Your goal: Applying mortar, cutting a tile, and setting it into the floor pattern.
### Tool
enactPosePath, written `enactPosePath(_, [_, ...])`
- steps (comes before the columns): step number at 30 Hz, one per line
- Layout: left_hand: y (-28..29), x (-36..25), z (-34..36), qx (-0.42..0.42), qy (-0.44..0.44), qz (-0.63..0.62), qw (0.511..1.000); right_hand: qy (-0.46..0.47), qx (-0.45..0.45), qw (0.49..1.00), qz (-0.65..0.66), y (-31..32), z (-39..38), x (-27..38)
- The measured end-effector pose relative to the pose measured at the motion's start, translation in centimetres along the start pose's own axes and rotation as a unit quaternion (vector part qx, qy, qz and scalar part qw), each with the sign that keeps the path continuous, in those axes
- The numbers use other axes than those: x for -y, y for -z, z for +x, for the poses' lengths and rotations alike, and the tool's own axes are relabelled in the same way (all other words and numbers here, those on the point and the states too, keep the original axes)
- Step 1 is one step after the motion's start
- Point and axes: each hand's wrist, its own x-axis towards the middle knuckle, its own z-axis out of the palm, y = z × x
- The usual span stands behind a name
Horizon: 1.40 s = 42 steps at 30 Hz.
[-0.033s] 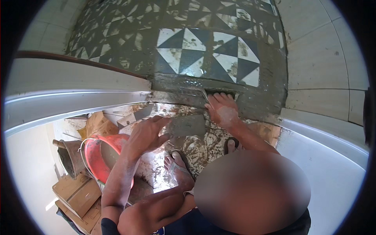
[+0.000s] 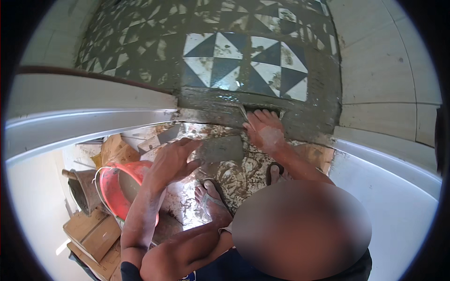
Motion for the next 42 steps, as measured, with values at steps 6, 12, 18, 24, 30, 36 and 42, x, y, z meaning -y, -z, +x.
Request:
enactPosePath(6, [0.3,-0.7,1.2,-0.009,-0.008,-0.01,1.0,-0.041,-0.007,0.999,-0.005,2.5,-3.3,-1.6])
enactPosePath(12, [0.7,-1.9,1.9,0.027,0.02,0.004,0.999,-0.1,-0.056,0.99,-0.077,5.8,-8.0,-4.3])
enactPosePath(18, [0.9,-3.0,3.4,0.061,0.041,0.0,0.997,-0.116,-0.031,0.987,-0.104,6.4,-9.9,-6.5])
enactPosePath(24, [0.3,-3.4,3.9,0.034,0.01,0.012,0.999,-0.117,-0.08,0.986,-0.09,7.1,-8.8,-8.6])
enactPosePath(30, [-0.2,-3.3,3.8,0.043,0.015,0.023,0.999,-0.111,-0.03,0.987,-0.115,6.9,-7.9,-11.6])
enactPosePath(36, [-0.4,-3.2,3.7,0.048,0.022,0.022,0.998,-0.104,-0.025,0.988,-0.114,6.7,-9.1,-11.2])
enactPosePath(42, [-0.2,-3.0,4.2,0.054,0.006,0.005,0.998,-0.124,-0.013,0.988,-0.094,6.8,-9.9,-10.5])
